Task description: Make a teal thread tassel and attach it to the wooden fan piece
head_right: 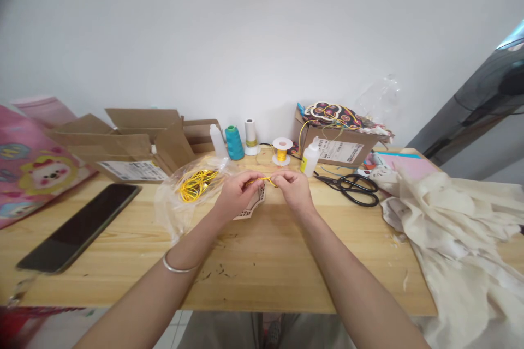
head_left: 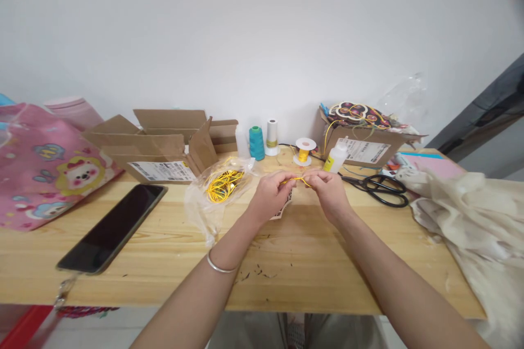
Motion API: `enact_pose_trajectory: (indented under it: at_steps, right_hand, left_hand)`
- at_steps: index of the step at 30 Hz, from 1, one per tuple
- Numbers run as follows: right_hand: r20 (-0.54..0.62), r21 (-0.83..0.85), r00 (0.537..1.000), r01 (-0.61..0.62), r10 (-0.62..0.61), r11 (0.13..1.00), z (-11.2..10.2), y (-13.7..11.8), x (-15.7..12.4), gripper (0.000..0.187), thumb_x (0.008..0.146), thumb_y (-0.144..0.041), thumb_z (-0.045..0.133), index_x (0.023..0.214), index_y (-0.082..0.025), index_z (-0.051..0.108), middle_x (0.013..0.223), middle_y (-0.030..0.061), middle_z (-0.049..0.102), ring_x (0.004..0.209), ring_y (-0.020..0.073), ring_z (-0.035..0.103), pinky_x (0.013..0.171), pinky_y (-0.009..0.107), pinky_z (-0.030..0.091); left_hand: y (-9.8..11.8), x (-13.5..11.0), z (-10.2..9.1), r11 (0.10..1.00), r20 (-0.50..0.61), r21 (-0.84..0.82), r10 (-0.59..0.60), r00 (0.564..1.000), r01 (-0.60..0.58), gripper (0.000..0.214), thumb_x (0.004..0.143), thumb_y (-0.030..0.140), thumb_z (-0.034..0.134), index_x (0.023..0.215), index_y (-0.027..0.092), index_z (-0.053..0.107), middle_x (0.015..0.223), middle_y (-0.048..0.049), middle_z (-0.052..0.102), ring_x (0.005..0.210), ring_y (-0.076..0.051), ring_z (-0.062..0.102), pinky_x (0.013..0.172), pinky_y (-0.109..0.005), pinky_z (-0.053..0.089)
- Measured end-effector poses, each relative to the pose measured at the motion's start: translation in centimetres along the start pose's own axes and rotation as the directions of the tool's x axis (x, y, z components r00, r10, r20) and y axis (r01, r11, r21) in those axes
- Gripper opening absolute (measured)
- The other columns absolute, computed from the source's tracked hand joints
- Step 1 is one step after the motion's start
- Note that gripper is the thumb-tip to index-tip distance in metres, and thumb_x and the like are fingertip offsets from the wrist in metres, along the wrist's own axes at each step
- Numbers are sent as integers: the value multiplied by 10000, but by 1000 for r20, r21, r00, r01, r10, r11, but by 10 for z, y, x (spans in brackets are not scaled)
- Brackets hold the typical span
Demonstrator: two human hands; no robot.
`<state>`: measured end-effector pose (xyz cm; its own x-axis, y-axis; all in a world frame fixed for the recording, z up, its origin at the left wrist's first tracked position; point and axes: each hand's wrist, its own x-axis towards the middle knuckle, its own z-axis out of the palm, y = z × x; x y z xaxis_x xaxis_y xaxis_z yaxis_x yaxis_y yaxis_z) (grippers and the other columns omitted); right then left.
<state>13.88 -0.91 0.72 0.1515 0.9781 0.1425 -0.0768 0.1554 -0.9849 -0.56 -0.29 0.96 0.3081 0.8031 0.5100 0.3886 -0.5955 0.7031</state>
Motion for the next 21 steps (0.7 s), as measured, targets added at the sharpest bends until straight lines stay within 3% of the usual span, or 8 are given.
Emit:
enact_pose_trajectory:
  at_steps: [10, 21]
  right_hand:
    - [-19, 257, 999, -31, 38, 966, 5, 1, -3, 72, 541, -147, 582, 479, -150, 619, 567, -16, 556, 567, 81, 472, 565, 216, 396]
    - [13, 465, 989, -134, 145, 875, 10, -6, -7, 70, 491, -143, 650, 440, -136, 603, 519, -28, 537, 527, 54, 484, 546, 178, 452]
  left_hand:
    - [4, 0, 2, 1000, -24, 7, 1, 1000, -1, 176, 764, 223, 484, 853, 175, 628, 738, -23, 648, 630, -106, 548, 589, -206, 415]
    - [5, 1, 3, 990, -105, 61, 130, 986, -124, 143, 721, 165, 515, 811, 149, 625, 715, -8, 652, 543, -58, 526, 483, -148, 406]
